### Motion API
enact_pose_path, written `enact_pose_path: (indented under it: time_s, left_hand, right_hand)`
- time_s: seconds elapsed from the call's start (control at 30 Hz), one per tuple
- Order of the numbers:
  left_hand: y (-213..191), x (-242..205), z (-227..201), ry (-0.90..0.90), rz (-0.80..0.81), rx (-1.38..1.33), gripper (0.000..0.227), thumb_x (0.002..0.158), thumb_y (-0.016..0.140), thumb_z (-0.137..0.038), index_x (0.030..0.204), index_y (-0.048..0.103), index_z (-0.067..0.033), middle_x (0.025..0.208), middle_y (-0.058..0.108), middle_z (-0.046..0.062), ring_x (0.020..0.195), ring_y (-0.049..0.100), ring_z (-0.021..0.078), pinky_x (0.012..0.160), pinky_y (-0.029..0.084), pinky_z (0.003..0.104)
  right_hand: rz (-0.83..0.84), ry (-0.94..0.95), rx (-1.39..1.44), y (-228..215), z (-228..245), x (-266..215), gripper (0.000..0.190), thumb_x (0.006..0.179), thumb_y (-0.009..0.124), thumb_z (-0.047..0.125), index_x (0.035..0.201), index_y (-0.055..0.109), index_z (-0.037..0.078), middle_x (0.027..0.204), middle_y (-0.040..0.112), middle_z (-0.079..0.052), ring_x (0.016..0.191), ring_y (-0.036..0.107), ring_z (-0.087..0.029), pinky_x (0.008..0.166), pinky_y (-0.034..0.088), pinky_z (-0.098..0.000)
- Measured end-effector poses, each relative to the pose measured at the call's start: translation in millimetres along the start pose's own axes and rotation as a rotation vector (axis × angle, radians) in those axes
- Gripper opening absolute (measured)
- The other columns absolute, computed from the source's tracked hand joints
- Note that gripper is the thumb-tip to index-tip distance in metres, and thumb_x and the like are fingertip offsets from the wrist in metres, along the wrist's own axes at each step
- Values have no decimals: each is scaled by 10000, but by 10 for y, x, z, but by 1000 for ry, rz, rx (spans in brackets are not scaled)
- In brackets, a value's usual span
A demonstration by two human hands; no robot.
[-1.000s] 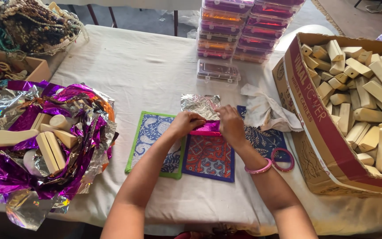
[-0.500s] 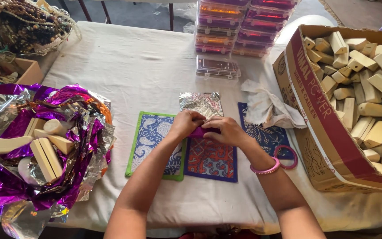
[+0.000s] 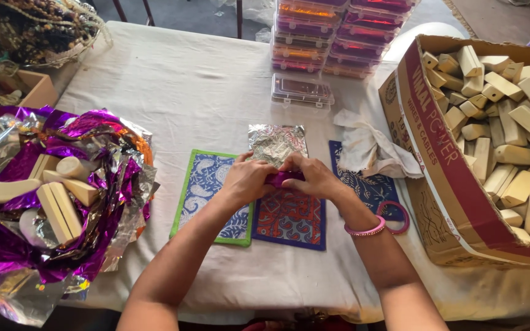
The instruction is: Wiping wooden blocks with a cloth and placing them on patterned mats for sorting or preparation.
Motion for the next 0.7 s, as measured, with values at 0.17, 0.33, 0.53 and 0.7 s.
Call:
enact_pose_path:
  time_s: [0.17,0.33,0.53,0.7]
  left_hand:
    - [85,13,39,-51,89,21,366,784,842,-372,1109,770,-218,1023,772,-26,992,718,142,1221,302,501]
    - [67,-55,31,-26,7,-18,415,745,832,-373,1123,768,-215,1070,765,2,1041,711,162,1194,331,483]
    - [9,-131,-31,19,-99,3,523,726,855,-454,1147,717,-177,1117,731,37,1096,675,220,1138,371,469]
    - [21,-135,-38,-158,215,-63,413,853,664,-516,1131,734,-219,1047,768,3,959,727,169,1211,337,415]
  right_hand:
    - [-43,-68,7,36,-28,0,333,844,820,184,1085,626,61,1021,757,-124,970,749,-267,854,577,-378]
    - [-177,-224,3,49,54,-110,276,833,808,163,990,608,55,1051,739,-127,943,739,-281,845,584,-380]
    - [-206,-361,-70,31,119,-141,320,709,830,132,929,615,45,1062,728,-137,957,719,-290,844,589,-374]
    - [-58,-80,309,234,-498,-68,276,759,838,140,974,713,21,934,745,-64,836,684,-109,768,584,-280]
Point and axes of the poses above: each hand's wrist, its own x-axis towards the middle knuckle, its own y-axis out of the palm, z = x × y, the point moved 7 cm from there along x, towards the middle knuckle
